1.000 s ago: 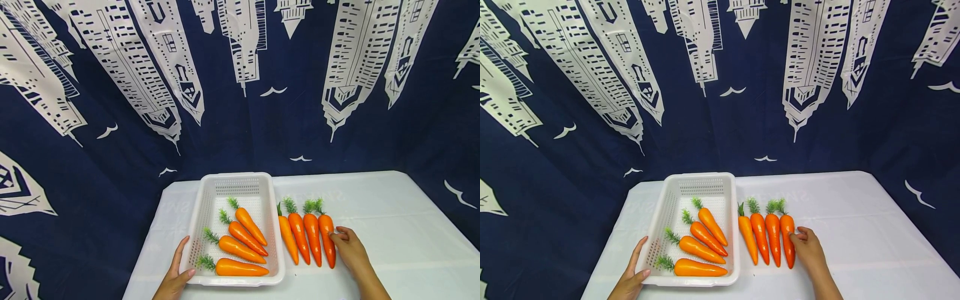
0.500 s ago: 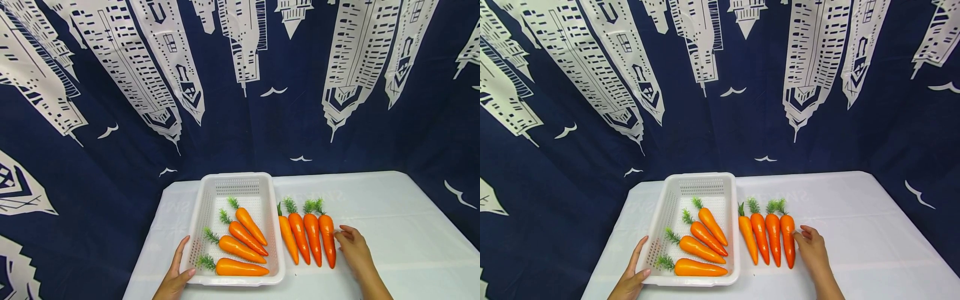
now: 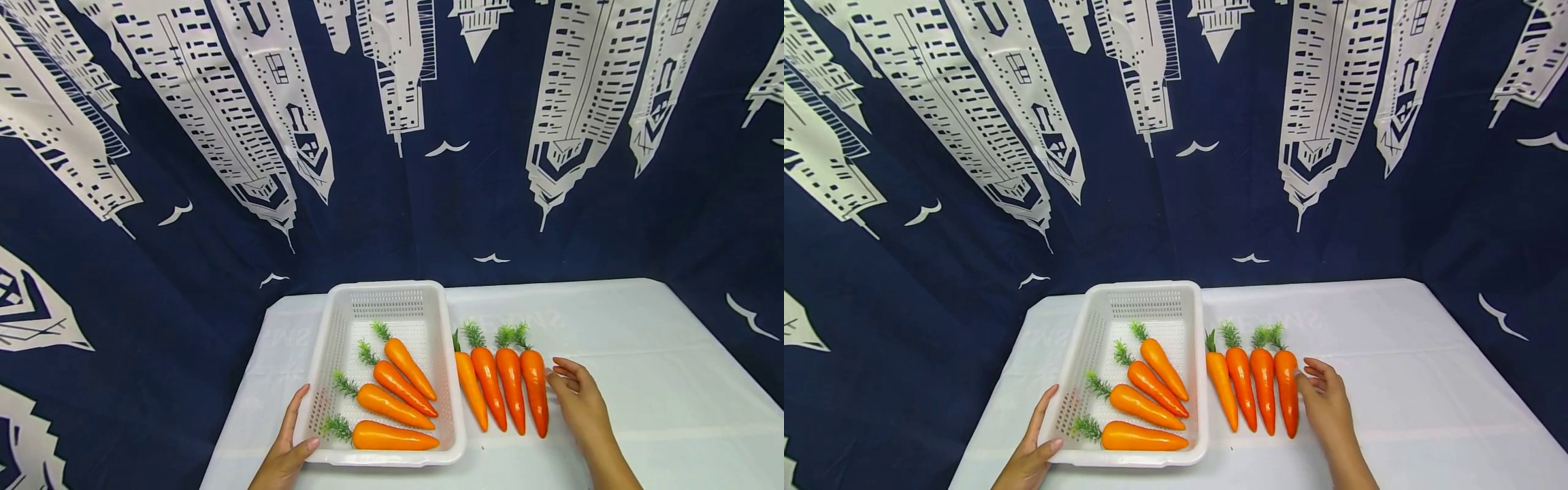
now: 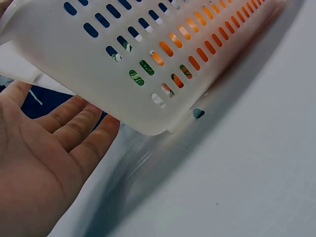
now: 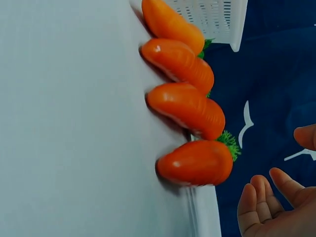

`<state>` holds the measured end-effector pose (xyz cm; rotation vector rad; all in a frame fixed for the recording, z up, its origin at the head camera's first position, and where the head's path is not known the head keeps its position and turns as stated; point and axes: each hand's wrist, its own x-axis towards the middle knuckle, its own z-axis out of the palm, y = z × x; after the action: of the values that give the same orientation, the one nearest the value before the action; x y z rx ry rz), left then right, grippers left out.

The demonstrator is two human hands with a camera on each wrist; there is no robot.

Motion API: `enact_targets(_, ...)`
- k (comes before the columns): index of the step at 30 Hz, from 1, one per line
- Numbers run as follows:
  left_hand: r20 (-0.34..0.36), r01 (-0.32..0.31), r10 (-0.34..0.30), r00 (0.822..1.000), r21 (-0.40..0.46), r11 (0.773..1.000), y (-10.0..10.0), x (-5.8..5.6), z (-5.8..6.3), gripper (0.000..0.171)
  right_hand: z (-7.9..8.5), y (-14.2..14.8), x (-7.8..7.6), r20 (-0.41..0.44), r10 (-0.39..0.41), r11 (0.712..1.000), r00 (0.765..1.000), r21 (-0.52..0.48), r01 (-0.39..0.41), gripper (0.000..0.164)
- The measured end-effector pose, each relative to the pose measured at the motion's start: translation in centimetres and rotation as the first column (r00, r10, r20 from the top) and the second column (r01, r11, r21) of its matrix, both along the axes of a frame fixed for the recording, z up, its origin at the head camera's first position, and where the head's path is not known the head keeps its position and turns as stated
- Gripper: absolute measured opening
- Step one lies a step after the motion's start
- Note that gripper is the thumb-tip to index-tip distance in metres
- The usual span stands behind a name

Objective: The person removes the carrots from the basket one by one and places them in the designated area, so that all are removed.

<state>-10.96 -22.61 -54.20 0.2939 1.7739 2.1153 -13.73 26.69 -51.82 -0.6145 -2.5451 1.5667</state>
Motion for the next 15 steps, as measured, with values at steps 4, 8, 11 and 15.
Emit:
enact_targets(4, 0.005, -0.003, 0.003, 1.000, 0.002, 1.000, 0.0, 0.0, 0.0, 0.088, 0.5, -0.7, 0.2, -0.022, 0.017, 1.000, 1.000, -0.018, -0.018, 0.056)
enact_targets(8, 0.011, -0.004, 0.004, 1.000, 0.003, 1.000, 0.0, 0.0, -0.1, 0.088, 0.8, -1.4, 0.4, -0.027, 0.040, 0.999, 0.999, -0.033, -0.041, 0.057)
enact_targets(11, 0.007, -0.005, 0.005, 1.000, 0.003, 1.000, 0.0, 0.0, -0.1, 0.088, 1.0, -1.8, 0.5, -0.026, 0.057, 0.998, 0.998, -0.030, -0.058, 0.057)
enact_targets(15, 0.003, 0.000, 0.000, 1.000, 0.008, 1.000, -0.1, -0.1, -0.2, 0.089, 1.1, -2.3, 0.6, -0.038, 0.096, 0.995, 0.995, -0.036, -0.097, 0.058)
